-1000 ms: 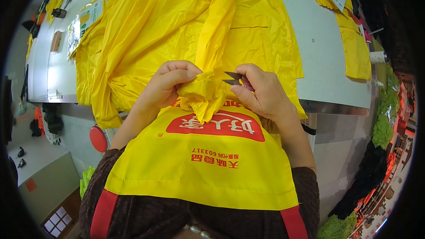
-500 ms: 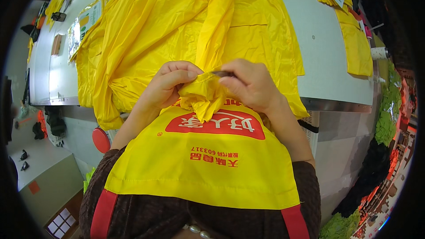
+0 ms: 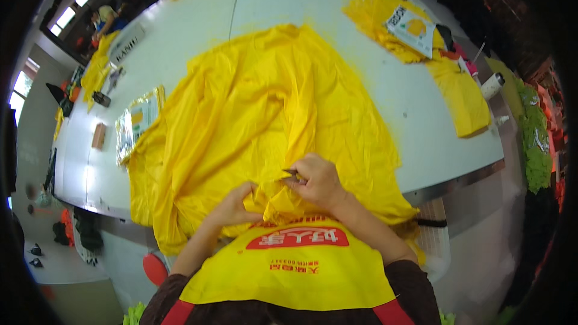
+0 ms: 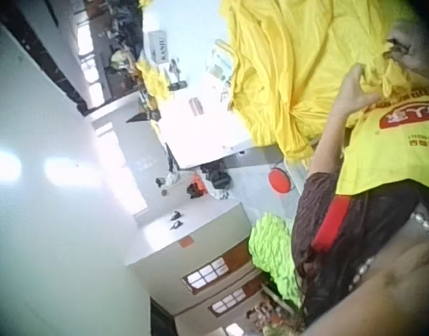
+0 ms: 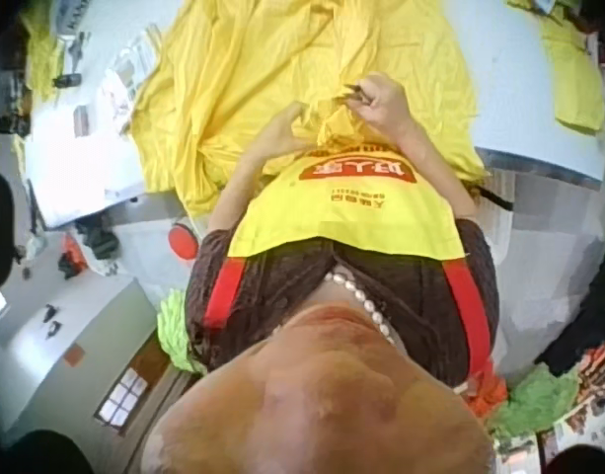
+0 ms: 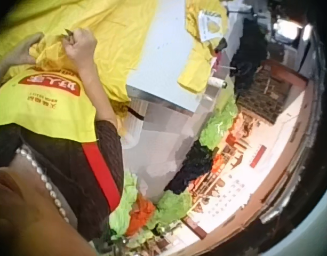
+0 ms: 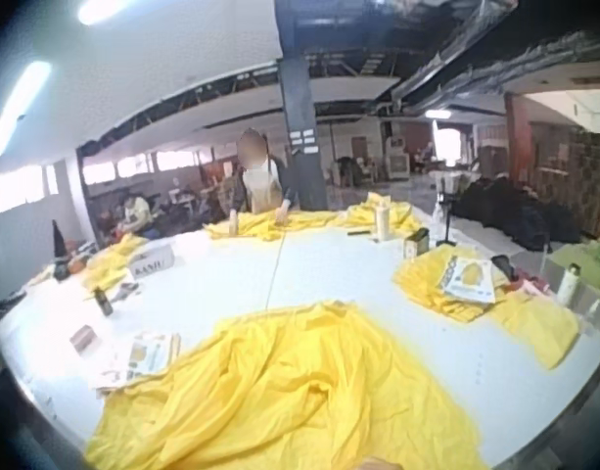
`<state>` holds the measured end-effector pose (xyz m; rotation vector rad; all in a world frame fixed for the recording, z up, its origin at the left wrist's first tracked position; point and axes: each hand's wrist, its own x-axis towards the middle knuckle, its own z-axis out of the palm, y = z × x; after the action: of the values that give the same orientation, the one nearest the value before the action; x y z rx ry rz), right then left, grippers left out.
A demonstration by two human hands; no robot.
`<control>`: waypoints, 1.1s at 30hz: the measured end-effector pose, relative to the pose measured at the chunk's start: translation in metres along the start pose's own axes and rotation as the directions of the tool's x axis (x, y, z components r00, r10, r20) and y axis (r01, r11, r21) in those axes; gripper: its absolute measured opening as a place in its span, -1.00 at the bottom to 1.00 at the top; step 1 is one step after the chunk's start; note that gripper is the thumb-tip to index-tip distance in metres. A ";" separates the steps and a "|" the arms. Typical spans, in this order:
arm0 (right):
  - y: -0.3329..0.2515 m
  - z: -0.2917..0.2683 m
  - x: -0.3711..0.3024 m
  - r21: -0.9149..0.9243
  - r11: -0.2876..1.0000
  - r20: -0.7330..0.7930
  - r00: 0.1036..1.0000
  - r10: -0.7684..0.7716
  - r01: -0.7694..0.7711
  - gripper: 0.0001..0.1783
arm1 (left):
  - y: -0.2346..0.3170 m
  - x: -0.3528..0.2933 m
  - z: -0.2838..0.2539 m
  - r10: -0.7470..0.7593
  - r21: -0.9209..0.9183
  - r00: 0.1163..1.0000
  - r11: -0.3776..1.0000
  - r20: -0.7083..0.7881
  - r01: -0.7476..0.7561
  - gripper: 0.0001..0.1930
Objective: The person folds a yellow raincoat on a white table, aligns the edges, and places it into a plastic bag labeled POSEIDON. The person repeats this process with additional yellow raincoats, stacking the packaged items on the table.
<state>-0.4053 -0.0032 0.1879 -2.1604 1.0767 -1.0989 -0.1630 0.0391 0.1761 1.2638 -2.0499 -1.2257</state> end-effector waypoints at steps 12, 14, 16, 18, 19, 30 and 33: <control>0.074 0.019 0.072 0.285 0.920 -0.303 0.885 0.353 -0.270 -0.71 | 0.024 0.062 0.061 0.038 -0.173 0.874 0.975 -0.485 -0.139 -0.95; 0.057 0.027 0.058 0.220 0.920 -0.302 0.874 0.381 -0.324 -0.73 | 0.041 0.045 0.058 -0.091 -0.544 0.967 0.837 -0.237 -0.054 -0.95; 0.028 0.030 0.039 0.244 0.903 -0.242 0.880 0.409 -0.353 -0.75 | 0.042 0.040 0.053 -0.140 -0.685 0.970 0.728 -0.199 -0.035 -0.96; 0.003 0.037 0.012 0.347 0.846 0.013 0.904 0.427 -0.404 -0.77 | 0.018 0.037 0.031 -0.196 -0.644 0.897 0.756 -0.397 -0.120 -0.94; -0.009 0.047 -0.005 0.357 0.834 0.158 0.907 0.390 -0.421 -0.81 | -0.006 0.036 0.014 -0.201 -0.547 0.813 0.821 -0.547 -0.165 -0.91; 0.039 0.035 0.005 -0.015 0.960 -0.322 0.910 0.261 -0.281 -0.87 | -0.014 -0.010 0.058 0.018 -0.006 0.988 1.000 -0.156 -0.019 -0.94; 0.006 0.010 -0.014 0.256 0.932 0.037 0.967 0.254 -0.255 -0.80 | -0.058 -0.030 -0.025 -0.457 -0.558 0.889 0.744 -0.022 0.368 -0.77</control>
<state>-0.4049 0.0057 0.1716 -1.7629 1.1075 -1.0507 -0.1021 0.0429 0.1419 1.4990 -1.1889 -1.6858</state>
